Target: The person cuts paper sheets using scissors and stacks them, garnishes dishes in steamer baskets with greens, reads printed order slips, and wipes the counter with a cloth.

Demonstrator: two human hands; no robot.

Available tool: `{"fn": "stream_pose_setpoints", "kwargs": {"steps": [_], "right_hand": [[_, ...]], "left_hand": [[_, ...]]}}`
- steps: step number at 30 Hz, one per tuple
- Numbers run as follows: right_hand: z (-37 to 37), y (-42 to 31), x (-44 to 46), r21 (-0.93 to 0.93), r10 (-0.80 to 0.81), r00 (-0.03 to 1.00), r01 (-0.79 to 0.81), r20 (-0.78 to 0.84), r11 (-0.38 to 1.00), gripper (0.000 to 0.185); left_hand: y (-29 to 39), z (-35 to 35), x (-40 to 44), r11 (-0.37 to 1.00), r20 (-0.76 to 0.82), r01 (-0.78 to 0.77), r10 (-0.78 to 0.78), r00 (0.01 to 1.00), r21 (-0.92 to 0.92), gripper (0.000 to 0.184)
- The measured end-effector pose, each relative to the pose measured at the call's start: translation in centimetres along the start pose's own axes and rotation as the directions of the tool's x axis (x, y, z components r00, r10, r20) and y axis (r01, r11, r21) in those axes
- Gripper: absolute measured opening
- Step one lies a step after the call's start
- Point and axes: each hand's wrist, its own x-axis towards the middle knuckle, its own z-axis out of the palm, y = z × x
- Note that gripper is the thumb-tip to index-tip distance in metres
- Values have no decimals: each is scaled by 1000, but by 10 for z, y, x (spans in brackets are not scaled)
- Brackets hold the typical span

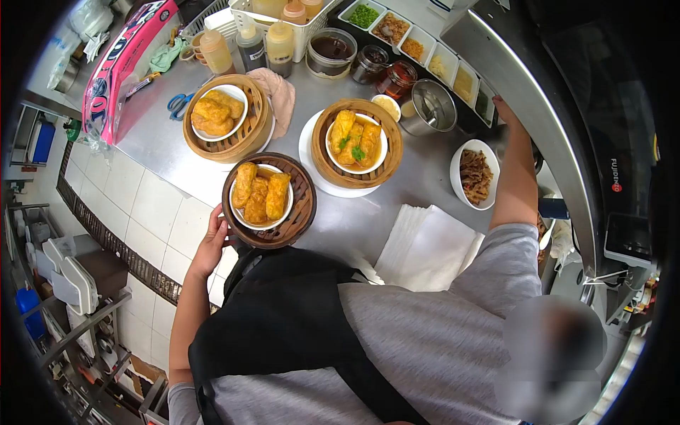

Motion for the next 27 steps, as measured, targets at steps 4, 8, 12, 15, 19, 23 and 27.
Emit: {"fn": "stream_pose_setpoints", "kwargs": {"steps": [4,8,12,15,19,23,27], "right_hand": [[22,-21,-1,-320,65,996,-80,-57,944,25],[41,-38,-6,-485,151,983,-183,-106,855,24],[34,-54,2,-402,261,957,-289,-123,869,23],[39,-37,16,-259,381,924,-372,-15,891,25],[66,3,24,-596,151,972,-231,-182,769,24],[38,42,61,-400,177,983,-142,52,906,22],[30,75,71,-336,98,966,-12,240,942,22]], "left_hand": [[0,2,0,1000,-22,1,0,1000,9,52],[0,3,-1,1000,-40,-6,7,999,25,51],[-1,4,-1,1000,-47,1,-1,999,18,51],[-1,6,-1,1000,-66,5,-5,998,8,51],[1,9,-2,1000,-65,-1,1,998,-6,50],[3,9,-2,1000,-77,-3,4,997,10,49],[2,9,-2,1000,-66,-4,4,998,-7,50]]}}
